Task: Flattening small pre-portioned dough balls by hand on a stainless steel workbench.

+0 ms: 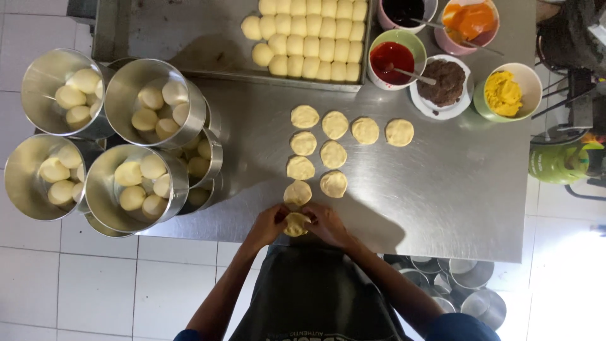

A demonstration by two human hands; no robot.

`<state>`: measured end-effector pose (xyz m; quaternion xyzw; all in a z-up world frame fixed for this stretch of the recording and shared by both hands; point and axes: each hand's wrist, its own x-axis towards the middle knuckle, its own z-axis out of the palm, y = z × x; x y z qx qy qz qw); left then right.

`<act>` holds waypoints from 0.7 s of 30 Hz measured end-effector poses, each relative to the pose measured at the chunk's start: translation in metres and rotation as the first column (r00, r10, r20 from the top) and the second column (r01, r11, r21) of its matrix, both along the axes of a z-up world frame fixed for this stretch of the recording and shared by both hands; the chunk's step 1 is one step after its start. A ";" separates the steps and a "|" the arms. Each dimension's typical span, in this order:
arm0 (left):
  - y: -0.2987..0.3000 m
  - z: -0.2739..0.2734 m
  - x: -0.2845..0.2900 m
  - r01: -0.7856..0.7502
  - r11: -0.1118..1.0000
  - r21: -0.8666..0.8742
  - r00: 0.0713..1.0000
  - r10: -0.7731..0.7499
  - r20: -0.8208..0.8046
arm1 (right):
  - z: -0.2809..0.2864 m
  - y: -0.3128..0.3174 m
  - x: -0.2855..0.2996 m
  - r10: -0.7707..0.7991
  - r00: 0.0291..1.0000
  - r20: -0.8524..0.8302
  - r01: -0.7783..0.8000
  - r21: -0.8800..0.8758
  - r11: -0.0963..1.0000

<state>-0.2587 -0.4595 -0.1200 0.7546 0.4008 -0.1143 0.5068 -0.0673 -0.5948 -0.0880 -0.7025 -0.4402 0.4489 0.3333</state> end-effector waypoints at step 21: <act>0.026 0.030 0.106 -0.198 0.713 0.673 0.831 -0.241 0.501 | -0.024 -0.015 0.048 0.016 0.387 0.922 -0.178 0.058 0.982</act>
